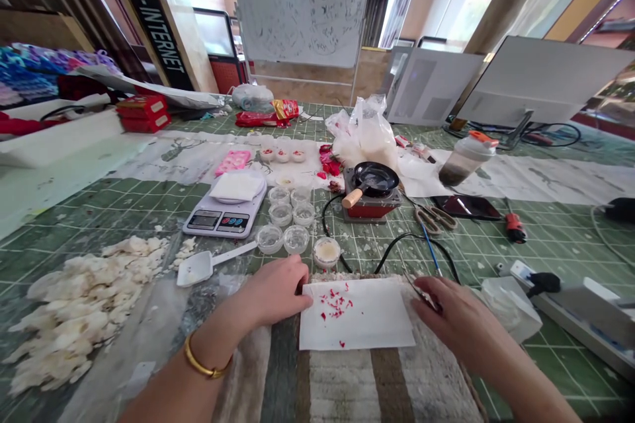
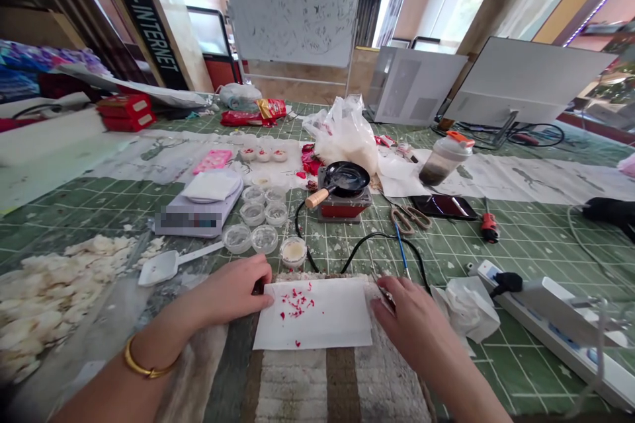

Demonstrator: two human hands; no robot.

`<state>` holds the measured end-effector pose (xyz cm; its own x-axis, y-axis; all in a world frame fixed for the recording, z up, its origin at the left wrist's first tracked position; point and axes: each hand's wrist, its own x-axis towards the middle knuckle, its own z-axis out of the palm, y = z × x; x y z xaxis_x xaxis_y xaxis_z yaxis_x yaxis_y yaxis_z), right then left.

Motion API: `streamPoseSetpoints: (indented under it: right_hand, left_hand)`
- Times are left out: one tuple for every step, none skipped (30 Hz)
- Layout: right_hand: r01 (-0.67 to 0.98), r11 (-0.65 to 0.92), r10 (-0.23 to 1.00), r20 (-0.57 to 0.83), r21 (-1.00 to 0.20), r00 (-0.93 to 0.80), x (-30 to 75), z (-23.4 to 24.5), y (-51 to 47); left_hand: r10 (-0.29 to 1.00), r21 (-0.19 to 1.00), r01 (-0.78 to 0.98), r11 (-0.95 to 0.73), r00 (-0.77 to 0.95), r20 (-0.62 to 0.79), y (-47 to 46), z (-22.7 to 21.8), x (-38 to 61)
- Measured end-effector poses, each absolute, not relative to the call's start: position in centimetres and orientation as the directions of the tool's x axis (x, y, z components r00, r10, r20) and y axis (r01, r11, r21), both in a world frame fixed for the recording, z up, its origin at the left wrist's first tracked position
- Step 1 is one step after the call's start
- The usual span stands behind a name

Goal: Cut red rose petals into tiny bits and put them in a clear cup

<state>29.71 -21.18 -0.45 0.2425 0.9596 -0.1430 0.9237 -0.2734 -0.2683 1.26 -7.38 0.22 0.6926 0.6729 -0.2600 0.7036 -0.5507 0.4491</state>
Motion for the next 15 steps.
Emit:
streamPoseSetpoints:
  right_hand:
    - [0.891,-0.295,0.952,-0.190,-0.345,0.242,29.4,-0.4,-21.2]
    - [0.847,-0.328,0.939,-0.240,-0.418,0.245,29.1,-0.5,-21.1]
    - [0.795,-0.365,0.926,-0.282,-0.485,0.253,28.9,-0.7,-21.1]
    - [0.736,-0.397,0.914,-0.307,-0.548,0.265,28.8,-1.0,-21.0]
    - [0.670,-0.420,0.906,-0.317,-0.612,0.279,28.7,-1.4,-20.9]
    - [0.597,-0.435,0.901,-0.320,-0.675,0.295,28.7,-1.9,-20.8]
    - [0.516,-0.442,0.895,-0.319,-0.734,0.312,28.7,-2.5,-20.7]
    - [0.431,-0.441,0.890,-0.319,-0.788,0.327,28.7,-3.0,-20.7]
    - [0.347,-0.432,0.886,-0.320,-0.832,0.337,28.6,-3.5,-20.6]
    - [0.269,-0.425,0.881,-0.326,-0.864,0.342,28.6,-3.8,-20.6]
    - [0.201,-0.421,0.876,-0.339,-0.885,0.343,28.4,-4.0,-20.6]
    - [0.142,-0.422,0.870,-0.356,-0.895,0.343,28.3,-4.0,-20.7]
    - [0.096,-0.429,0.862,-0.375,-0.898,0.342,28.0,-3.9,-20.8]
    - [0.062,-0.439,0.852,-0.393,-0.896,0.345,27.8,-3.7,-20.9]
    - [0.037,-0.449,0.842,-0.410,-0.893,0.350,27.5,-3.4,-21.0]
  left_hand:
    - [0.671,0.454,0.701,-0.550,0.694,-0.259,-7.4,0.2,1.2]
    - [0.670,0.463,0.698,-0.546,0.696,-0.258,-7.3,0.3,1.2]
    - [0.669,0.479,0.694,-0.538,0.697,-0.258,-7.3,0.4,1.2]
    - [0.666,0.501,0.687,-0.526,0.699,-0.260,-7.3,0.4,1.2]
    - [0.662,0.529,0.679,-0.509,0.701,-0.263,-7.4,0.5,1.2]
    - [0.656,0.562,0.668,-0.488,0.705,-0.267,-7.4,0.6,1.2]
    - [0.650,0.594,0.655,-0.467,0.710,-0.272,-7.5,0.6,1.3]
    - [0.644,0.623,0.644,-0.444,0.713,-0.279,-7.5,0.6,1.3]
    - [0.641,0.646,0.638,-0.418,0.712,-0.288,-7.6,0.6,1.3]
    - [0.642,0.665,0.637,-0.391,0.706,-0.299,-7.6,0.5,1.4]
    - [0.647,0.678,0.639,-0.364,0.697,-0.309,-7.7,0.4,1.4]
    - [0.653,0.688,0.642,-0.339,0.687,-0.319,-7.7,0.3,1.4]
    - [0.661,0.697,0.644,-0.317,0.677,-0.324,-7.8,0.2,1.5]
    - [0.666,0.706,0.641,-0.300,0.671,-0.326,-7.8,0.1,1.5]
    - [0.667,0.717,0.637,-0.283,0.668,-0.329,-7.8,0.0,1.5]
